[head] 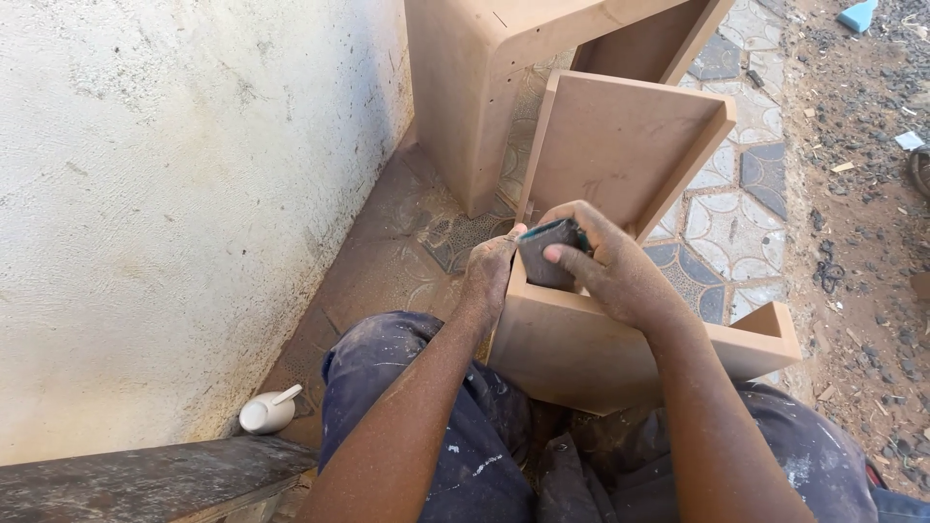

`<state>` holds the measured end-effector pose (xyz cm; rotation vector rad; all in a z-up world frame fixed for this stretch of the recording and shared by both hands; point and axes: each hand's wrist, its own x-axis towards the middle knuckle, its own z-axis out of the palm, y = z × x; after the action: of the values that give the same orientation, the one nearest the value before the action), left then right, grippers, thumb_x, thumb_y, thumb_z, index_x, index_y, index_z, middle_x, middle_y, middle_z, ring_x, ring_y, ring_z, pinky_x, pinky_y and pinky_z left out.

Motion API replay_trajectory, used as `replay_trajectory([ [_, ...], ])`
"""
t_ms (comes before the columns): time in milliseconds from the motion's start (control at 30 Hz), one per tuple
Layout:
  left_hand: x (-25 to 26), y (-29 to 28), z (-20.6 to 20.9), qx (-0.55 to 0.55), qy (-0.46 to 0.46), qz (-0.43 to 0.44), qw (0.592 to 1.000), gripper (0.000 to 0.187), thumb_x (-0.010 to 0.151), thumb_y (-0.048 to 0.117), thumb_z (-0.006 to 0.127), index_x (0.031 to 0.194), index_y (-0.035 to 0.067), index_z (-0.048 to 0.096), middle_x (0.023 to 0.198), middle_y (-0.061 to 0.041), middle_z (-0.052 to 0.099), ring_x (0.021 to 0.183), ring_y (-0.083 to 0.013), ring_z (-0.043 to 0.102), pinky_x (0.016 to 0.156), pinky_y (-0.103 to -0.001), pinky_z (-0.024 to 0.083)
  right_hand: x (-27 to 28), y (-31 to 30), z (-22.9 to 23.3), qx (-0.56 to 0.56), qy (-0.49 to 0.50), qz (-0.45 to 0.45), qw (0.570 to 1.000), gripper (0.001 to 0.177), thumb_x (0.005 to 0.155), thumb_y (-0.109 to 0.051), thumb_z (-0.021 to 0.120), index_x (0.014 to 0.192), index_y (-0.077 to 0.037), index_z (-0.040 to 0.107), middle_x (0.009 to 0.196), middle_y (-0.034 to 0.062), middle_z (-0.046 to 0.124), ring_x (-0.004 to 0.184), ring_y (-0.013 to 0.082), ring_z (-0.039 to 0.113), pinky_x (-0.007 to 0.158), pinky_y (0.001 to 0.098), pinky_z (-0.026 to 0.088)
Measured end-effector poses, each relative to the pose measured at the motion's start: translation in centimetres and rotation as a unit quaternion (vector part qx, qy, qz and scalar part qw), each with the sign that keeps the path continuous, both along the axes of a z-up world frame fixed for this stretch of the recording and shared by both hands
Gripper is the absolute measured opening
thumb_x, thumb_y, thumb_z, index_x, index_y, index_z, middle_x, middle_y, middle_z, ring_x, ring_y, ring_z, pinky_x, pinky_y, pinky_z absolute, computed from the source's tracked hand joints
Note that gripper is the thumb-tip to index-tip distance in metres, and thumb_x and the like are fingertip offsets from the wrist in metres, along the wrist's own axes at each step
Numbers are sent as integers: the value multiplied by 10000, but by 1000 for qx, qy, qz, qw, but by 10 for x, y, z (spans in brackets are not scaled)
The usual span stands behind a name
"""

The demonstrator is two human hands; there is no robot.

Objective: Sanding the edges and surfaces of a wooden frame manually using sandpaper.

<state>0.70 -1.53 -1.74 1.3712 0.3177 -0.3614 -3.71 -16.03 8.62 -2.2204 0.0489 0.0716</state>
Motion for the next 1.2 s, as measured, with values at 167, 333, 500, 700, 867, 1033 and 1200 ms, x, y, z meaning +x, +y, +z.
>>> replay_trajectory([
  [167,11,-5,-31,-129,3,10,992,356,931,366,678,700,100,625,568,-153,637,496,-230,679,445,-286,552,6,12,-20,-36,-83,-28,995,357,989,-262,657,1340,-271,595,1093,157,684,1066,344,687,954,486,545],
  [333,7,-1,-22,-110,-13,-26,993,436,959,407,616,656,94,630,562,-116,641,519,-197,678,456,-248,536,1,17,-14,-5,-176,-92,980,415,990,-161,697,1378,-149,551,1095,190,671,1056,354,669,922,509,552],
  [500,6,-1,-16,-126,-25,-52,990,485,967,456,612,649,91,644,553,-97,626,506,-178,662,442,-244,525,-13,6,2,37,-262,-105,959,467,979,-128,760,1376,-25,537,1060,258,654,970,361,682,805,507,592],
  [700,9,-3,-24,-141,-73,-115,981,462,894,418,672,627,41,675,507,-138,596,454,-176,629,427,-236,474,-49,-5,17,127,-262,-139,947,429,951,-154,780,1279,59,605,894,181,663,840,174,652,695,329,594],
  [867,7,-2,-18,-154,-81,-104,979,362,851,324,682,597,75,616,522,-106,558,490,-170,603,462,-242,456,-79,-10,3,108,-140,-225,958,405,929,-290,771,1138,44,678,729,194,647,613,217,614,495,350,533],
  [1033,-2,0,2,-115,-105,-101,983,270,804,293,662,627,89,661,575,-111,628,571,-176,652,581,-248,486,-97,-12,-16,182,-80,-277,940,403,901,-199,779,1201,44,664,781,196,659,675,210,629,566,331,544],
  [1200,-9,0,17,-76,-107,-98,987,261,787,307,619,652,97,693,626,-107,661,686,-177,656,733,-265,445,-100,-12,-18,219,-78,-291,928,398,902,-191,774,1227,10,666,814,153,645,746,177,612,646,297,536],
])
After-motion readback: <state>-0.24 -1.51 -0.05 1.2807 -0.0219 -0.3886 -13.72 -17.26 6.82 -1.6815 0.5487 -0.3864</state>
